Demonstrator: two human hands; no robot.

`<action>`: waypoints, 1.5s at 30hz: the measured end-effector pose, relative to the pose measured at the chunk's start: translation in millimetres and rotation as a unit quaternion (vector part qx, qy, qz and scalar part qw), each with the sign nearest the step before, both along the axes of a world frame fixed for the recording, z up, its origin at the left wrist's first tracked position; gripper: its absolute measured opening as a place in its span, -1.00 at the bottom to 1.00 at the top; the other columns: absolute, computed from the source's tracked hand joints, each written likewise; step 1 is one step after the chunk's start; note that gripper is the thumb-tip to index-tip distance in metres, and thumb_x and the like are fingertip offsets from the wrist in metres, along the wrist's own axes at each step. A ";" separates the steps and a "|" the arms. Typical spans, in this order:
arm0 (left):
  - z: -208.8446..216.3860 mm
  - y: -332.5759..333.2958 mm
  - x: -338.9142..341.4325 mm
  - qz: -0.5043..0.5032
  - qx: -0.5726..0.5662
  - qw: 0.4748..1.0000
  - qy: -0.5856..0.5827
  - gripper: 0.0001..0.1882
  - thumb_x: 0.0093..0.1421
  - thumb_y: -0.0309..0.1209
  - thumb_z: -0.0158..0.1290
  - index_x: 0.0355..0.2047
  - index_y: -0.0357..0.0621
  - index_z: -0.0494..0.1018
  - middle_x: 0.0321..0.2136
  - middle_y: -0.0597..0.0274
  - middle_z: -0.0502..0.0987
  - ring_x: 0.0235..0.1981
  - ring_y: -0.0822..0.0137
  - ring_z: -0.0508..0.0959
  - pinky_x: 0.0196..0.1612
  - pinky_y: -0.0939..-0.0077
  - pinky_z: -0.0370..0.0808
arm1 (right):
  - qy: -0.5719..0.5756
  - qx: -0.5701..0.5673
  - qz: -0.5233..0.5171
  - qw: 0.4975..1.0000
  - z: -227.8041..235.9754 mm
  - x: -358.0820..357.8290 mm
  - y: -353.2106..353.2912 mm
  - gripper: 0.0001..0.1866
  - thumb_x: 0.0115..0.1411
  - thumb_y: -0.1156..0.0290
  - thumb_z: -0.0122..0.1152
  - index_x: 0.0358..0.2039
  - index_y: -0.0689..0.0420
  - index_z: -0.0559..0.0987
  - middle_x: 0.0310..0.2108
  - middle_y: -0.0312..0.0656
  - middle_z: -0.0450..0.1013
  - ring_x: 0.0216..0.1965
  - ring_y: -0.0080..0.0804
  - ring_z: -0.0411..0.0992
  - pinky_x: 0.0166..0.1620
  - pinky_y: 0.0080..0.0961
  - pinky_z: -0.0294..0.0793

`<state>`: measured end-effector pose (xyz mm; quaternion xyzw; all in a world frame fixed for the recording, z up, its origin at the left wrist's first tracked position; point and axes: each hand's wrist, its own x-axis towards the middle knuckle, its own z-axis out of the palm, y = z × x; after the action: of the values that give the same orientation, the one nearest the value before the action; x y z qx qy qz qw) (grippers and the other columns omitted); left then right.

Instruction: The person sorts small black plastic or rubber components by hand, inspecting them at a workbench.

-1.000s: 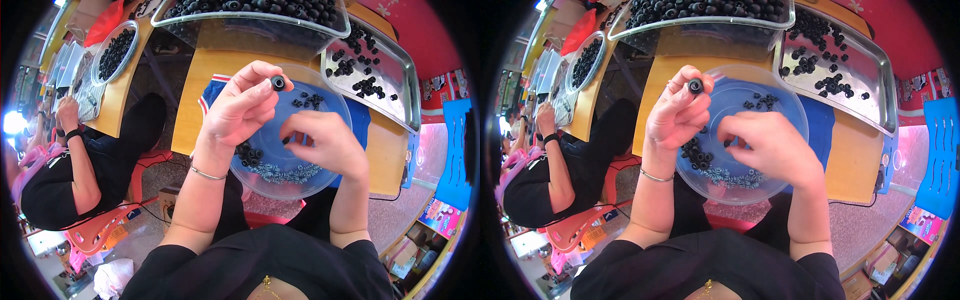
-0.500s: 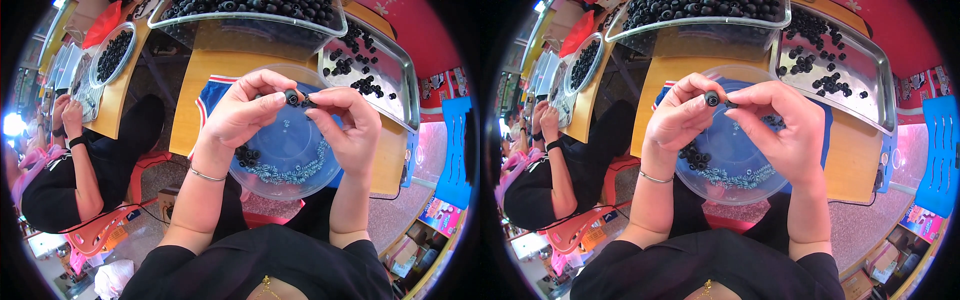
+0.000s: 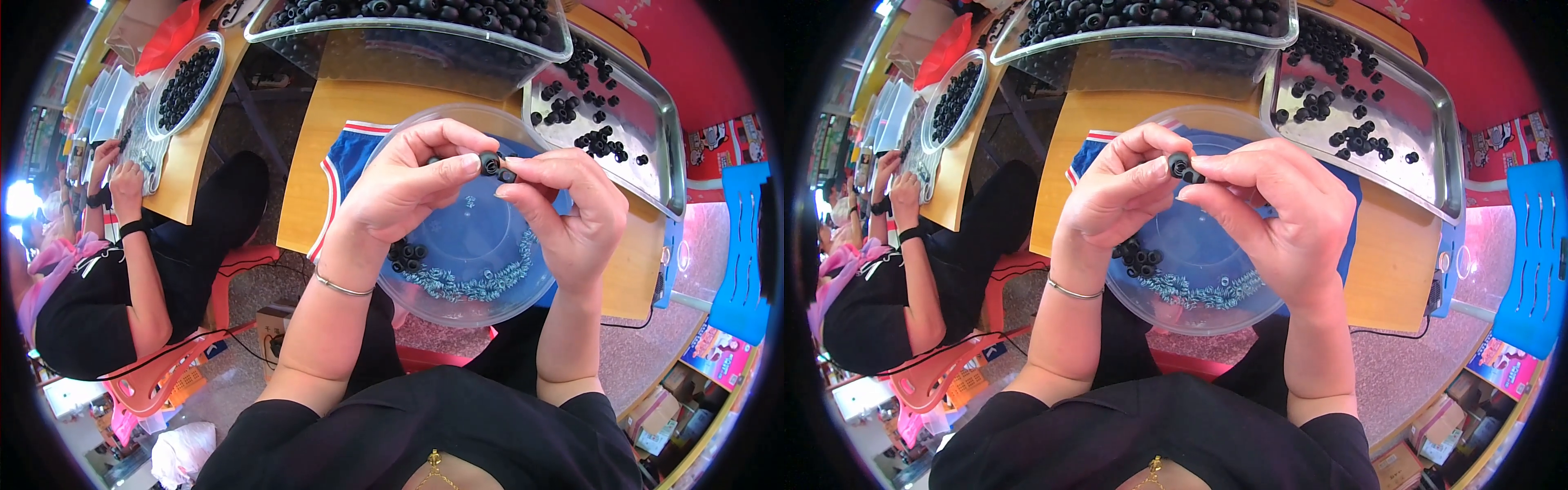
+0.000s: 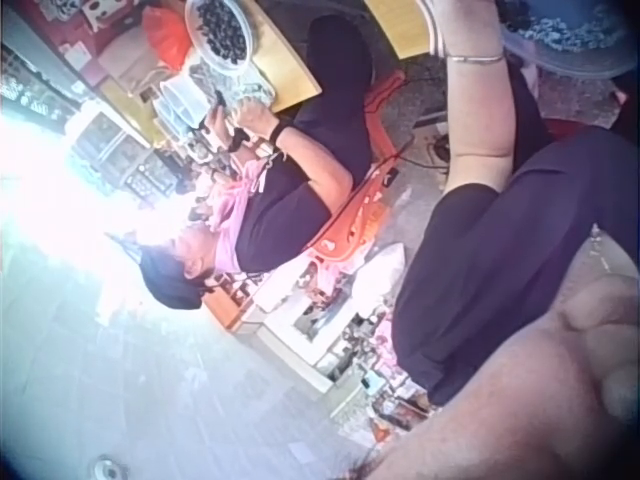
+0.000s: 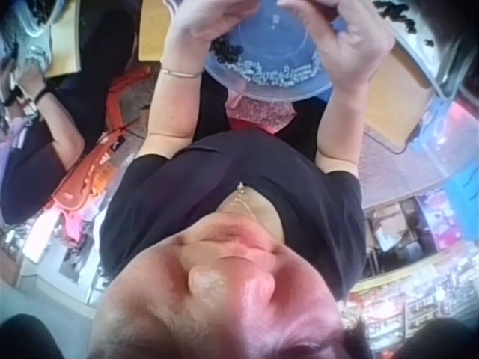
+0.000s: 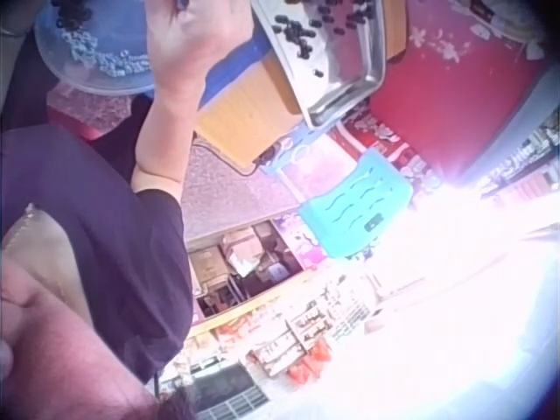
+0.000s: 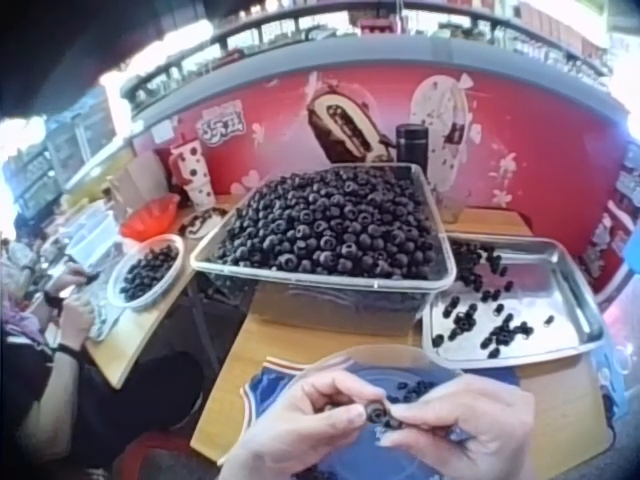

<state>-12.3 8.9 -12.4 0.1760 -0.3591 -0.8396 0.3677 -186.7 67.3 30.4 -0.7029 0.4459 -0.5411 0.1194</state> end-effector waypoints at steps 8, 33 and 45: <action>5.1 1.6 -0.5 0.012 -0.014 1.000 -0.019 -0.80 0.16 -0.49 0.15 -0.18 -0.20 0.51 -0.48 0.42 0.49 -0.59 0.74 0.29 -0.57 0.86 0.13 | 0.030 -0.003 -0.028 0.999 -0.4 1.2 0.7 -0.78 -0.16 0.54 0.47 -0.44 0.21 0.61 -0.55 -0.21 0.49 -0.58 -0.53 0.45 -0.53 -0.68 0.42; 5.9 0.1 2.4 0.023 -0.019 0.997 -0.066 -0.82 0.15 -0.46 0.17 -0.23 -0.19 0.56 -0.55 0.52 0.43 -0.62 0.74 0.22 -0.59 0.85 0.07 | 0.008 0.006 -0.028 1.000 -12.6 3.9 -4.2 -0.80 -0.16 0.56 0.47 -0.48 0.24 0.60 -0.56 -0.22 0.49 -0.53 -0.50 0.44 -0.47 -0.65 0.39; 2.9 -3.4 5.4 -0.002 -0.002 0.997 -0.073 -0.81 0.17 -0.43 0.15 -0.21 -0.23 0.54 -0.54 0.51 0.43 -0.64 0.74 0.19 -0.60 0.84 0.05 | -0.001 0.021 -0.010 1.000 -19.5 4.9 -5.8 -0.79 -0.15 0.53 0.47 -0.52 0.22 0.56 -0.56 -0.24 0.48 -0.50 -0.48 0.42 -0.43 -0.61 0.36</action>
<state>-6.9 5.6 -9.5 0.2353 -0.3874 -0.8244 0.3390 -181.8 61.5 10.9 -0.6950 0.4643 -0.5336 0.1291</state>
